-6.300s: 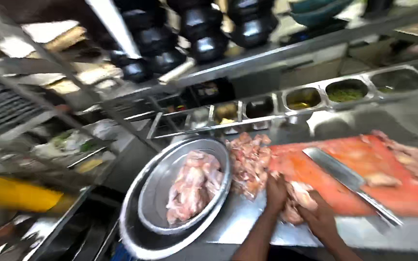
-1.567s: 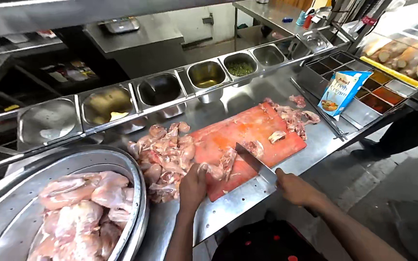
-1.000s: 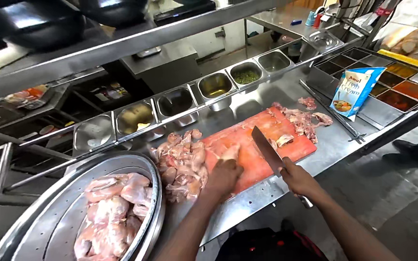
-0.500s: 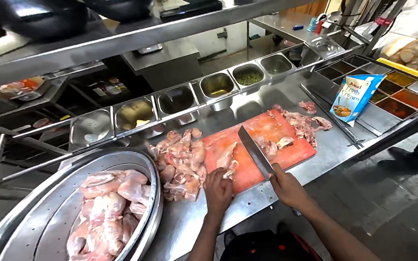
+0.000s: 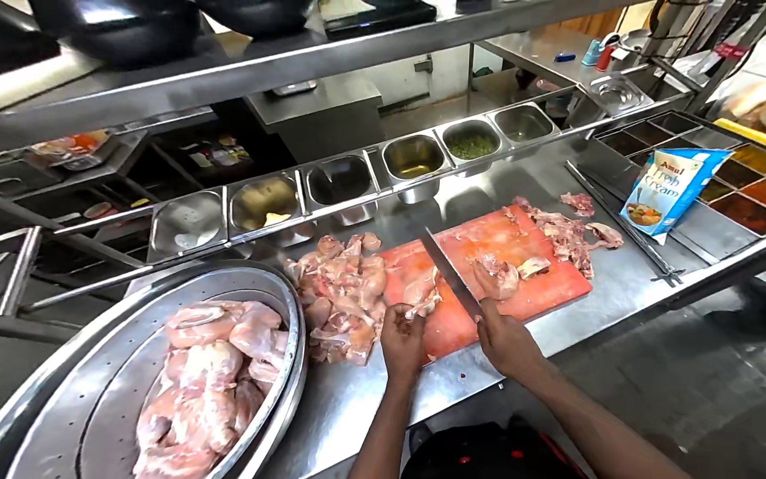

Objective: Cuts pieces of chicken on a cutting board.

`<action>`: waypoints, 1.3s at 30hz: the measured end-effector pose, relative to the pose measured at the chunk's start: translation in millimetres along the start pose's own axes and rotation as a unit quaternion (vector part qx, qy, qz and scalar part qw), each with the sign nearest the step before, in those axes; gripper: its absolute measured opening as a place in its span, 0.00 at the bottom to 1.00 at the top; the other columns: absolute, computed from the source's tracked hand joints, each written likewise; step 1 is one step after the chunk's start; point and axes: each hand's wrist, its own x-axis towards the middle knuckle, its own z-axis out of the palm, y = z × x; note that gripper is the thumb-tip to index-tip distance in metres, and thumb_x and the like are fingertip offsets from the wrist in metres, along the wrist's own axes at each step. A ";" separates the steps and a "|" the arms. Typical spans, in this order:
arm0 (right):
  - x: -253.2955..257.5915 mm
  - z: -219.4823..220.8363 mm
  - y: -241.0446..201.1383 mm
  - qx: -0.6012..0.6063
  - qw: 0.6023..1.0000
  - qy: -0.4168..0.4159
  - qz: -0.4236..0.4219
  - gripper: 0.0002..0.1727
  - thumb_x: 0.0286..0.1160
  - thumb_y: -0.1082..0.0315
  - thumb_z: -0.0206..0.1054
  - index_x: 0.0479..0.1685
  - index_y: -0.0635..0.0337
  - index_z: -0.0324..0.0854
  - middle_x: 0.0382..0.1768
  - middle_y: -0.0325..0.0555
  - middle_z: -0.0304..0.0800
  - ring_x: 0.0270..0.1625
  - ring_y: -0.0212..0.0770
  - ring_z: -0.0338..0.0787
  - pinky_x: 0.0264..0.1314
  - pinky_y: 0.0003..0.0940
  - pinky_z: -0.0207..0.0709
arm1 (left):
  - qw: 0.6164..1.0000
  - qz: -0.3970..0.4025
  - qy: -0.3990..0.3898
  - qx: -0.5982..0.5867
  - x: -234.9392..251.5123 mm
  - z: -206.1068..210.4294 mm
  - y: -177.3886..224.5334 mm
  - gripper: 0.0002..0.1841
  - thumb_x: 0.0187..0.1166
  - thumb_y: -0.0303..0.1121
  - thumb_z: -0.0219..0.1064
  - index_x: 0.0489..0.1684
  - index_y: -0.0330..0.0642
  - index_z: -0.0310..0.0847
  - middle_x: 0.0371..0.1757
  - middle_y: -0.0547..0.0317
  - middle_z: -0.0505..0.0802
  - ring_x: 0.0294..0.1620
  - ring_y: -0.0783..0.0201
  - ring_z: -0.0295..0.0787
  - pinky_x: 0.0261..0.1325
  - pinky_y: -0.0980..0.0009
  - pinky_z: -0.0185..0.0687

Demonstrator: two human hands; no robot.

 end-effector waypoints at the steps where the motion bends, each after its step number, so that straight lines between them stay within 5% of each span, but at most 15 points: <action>1: 3.8 -1.8 -4.2 -0.019 1.000 -0.020 0.001 0.17 0.91 0.57 0.49 0.68 0.55 0.71 0.33 0.52 0.90 0.42 0.57 0.94 0.46 0.56 0.85 | 1.000 0.007 -0.002 0.008 -1.2 -1.0 -1.2 0.08 0.75 0.27 0.73 0.46 0.36 0.81 0.37 0.53 0.93 0.29 0.61 0.92 0.34 0.65 0.92; 3: 6.4 -23.6 -18.7 -0.038 0.999 0.004 -0.022 0.17 0.91 0.57 0.49 0.68 0.53 0.73 0.33 0.52 0.90 0.40 0.58 0.94 0.44 0.58 0.85 | 0.999 0.027 -0.014 0.012 -2.1 -4.9 -2.4 0.08 0.76 0.26 0.72 0.47 0.36 0.83 0.40 0.54 0.93 0.33 0.62 0.92 0.38 0.66 0.93; 5: 0.9 -64.9 -41.4 -0.025 0.977 0.169 -0.126 0.17 0.89 0.59 0.52 0.62 0.59 0.78 0.23 0.50 0.87 0.26 0.56 0.91 0.27 0.57 0.84 | 0.999 0.041 -0.020 0.026 -0.8 -8.4 -0.8 0.08 0.75 0.26 0.72 0.48 0.37 0.84 0.41 0.56 0.94 0.35 0.64 0.92 0.40 0.66 0.93; 8: 5.7 -123.9 -84.5 0.051 0.865 0.427 -0.259 0.20 0.93 0.57 0.47 0.58 0.66 0.75 0.19 0.45 0.80 0.17 0.43 0.83 0.15 0.44 0.77 | 0.998 0.045 -0.022 0.031 -1.1 -11.5 -1.0 0.09 0.75 0.27 0.73 0.49 0.39 0.85 0.42 0.59 0.95 0.36 0.66 0.93 0.42 0.67 0.94; 10: 23.2 -114.2 -96.1 0.128 0.823 0.486 -0.264 0.24 0.96 0.51 0.45 0.66 0.65 0.68 0.20 0.44 0.80 0.17 0.40 0.84 0.17 0.42 0.82 | 0.998 0.042 -0.025 0.033 0.0 -12.7 -3.3 0.09 0.76 0.27 0.73 0.50 0.40 0.86 0.43 0.59 0.95 0.38 0.66 0.94 0.46 0.66 0.95; 12: 34.0 -67.9 -81.5 0.041 0.911 0.369 -0.181 0.22 0.94 0.55 0.45 0.64 0.67 0.68 0.22 0.48 0.82 0.21 0.47 0.88 0.23 0.47 0.85 | 0.996 0.057 -0.031 0.054 4.1 -12.1 -5.9 0.09 0.76 0.27 0.73 0.51 0.41 0.86 0.43 0.60 0.95 0.38 0.67 0.94 0.46 0.67 0.95; 14: 51.7 -20.3 -58.4 -0.037 0.999 0.017 -0.032 0.21 0.86 0.63 0.52 0.73 0.62 0.65 0.37 0.61 0.89 0.41 0.64 0.93 0.43 0.64 0.85 | 0.994 0.063 -0.034 0.085 -1.3 -12.9 -6.2 0.09 0.77 0.28 0.71 0.52 0.40 0.87 0.44 0.60 0.95 0.38 0.68 0.94 0.46 0.66 0.95; 17: 86.0 -5.0 -51.0 -0.086 0.981 -0.165 0.057 0.28 0.79 0.67 0.64 0.77 0.60 0.63 0.51 0.64 0.89 0.53 0.66 0.92 0.51 0.66 0.84 | 0.990 0.072 -0.031 0.116 6.4 -15.8 -1.6 0.11 0.78 0.28 0.69 0.55 0.36 0.87 0.48 0.54 0.95 0.43 0.66 0.94 0.51 0.63 0.93; 26: 43.1 -23.3 -27.5 -0.062 0.983 -0.152 0.086 0.21 0.85 0.62 0.59 0.73 0.57 0.65 0.42 0.58 0.89 0.42 0.59 0.94 0.44 0.58 0.87 | 0.999 0.038 -0.022 0.023 -5.9 -46.9 -3.8 0.09 0.76 0.24 0.71 0.51 0.38 0.87 0.45 0.57 0.95 0.35 0.64 0.94 0.41 0.67 0.95; 28: 27.3 -50.1 -48.4 -0.056 0.996 -0.057 0.030 0.19 0.88 0.61 0.56 0.71 0.57 0.68 0.36 0.56 0.89 0.41 0.59 0.93 0.45 0.59 0.85 | 0.998 0.042 -0.026 0.027 -7.2 -49.7 -5.8 0.09 0.75 0.25 0.71 0.51 0.38 0.88 0.45 0.57 0.95 0.34 0.64 0.93 0.41 0.67 0.95; 30: 8.8 -73.9 -74.5 -0.043 0.988 0.122 -0.083 0.14 0.90 0.59 0.53 0.61 0.59 0.71 0.20 0.48 0.82 0.24 0.53 0.89 0.27 0.53 0.83 | 0.998 0.053 -0.028 0.035 -9.2 -50.2 -7.7 0.09 0.74 0.26 0.71 0.50 0.39 0.89 0.46 0.57 0.94 0.35 0.65 0.92 0.41 0.67 0.94; 34: 2.9 -74.6 -116.8 -0.009 0.894 0.403 -0.199 0.16 0.91 0.60 0.50 0.52 0.65 0.74 0.14 0.41 0.76 0.12 0.40 0.80 0.12 0.38 0.75 | 0.995 0.078 -0.042 0.046 -9.6 -47.4 -11.4 0.09 0.73 0.27 0.75 0.49 0.41 0.90 0.50 0.58 0.94 0.42 0.66 0.94 0.48 0.68 0.95; 35: 7.3 -54.0 -113.8 -0.016 0.912 0.369 -0.177 0.15 0.88 0.61 0.52 0.52 0.66 0.74 0.15 0.43 0.78 0.13 0.42 0.82 0.14 0.40 0.78 | 0.995 0.078 -0.044 0.049 -9.3 -46.3 -12.3 0.09 0.73 0.27 0.75 0.49 0.41 0.90 0.49 0.58 0.94 0.42 0.66 0.94 0.48 0.68 0.96; 37: 26.3 -5.9 -96.2 -0.049 0.993 0.088 -0.057 0.17 0.86 0.63 0.55 0.65 0.65 0.68 0.27 0.55 0.87 0.30 0.57 0.93 0.32 0.56 0.86 | 0.992 0.085 -0.044 0.085 -9.7 -46.0 -13.5 0.08 0.75 0.28 0.73 0.48 0.40 0.90 0.48 0.58 0.94 0.42 0.68 0.93 0.47 0.69 0.94; 39: 54.9 16.4 -85.0 -0.079 0.986 -0.136 0.050 0.24 0.83 0.64 0.60 0.74 0.61 0.62 0.44 0.61 0.89 0.49 0.64 0.93 0.49 0.64 0.85 | 0.987 0.093 -0.053 0.116 -10.7 -45.2 -15.0 0.09 0.76 0.29 0.70 0.49 0.38 0.91 0.50 0.56 0.94 0.45 0.68 0.93 0.50 0.69 0.93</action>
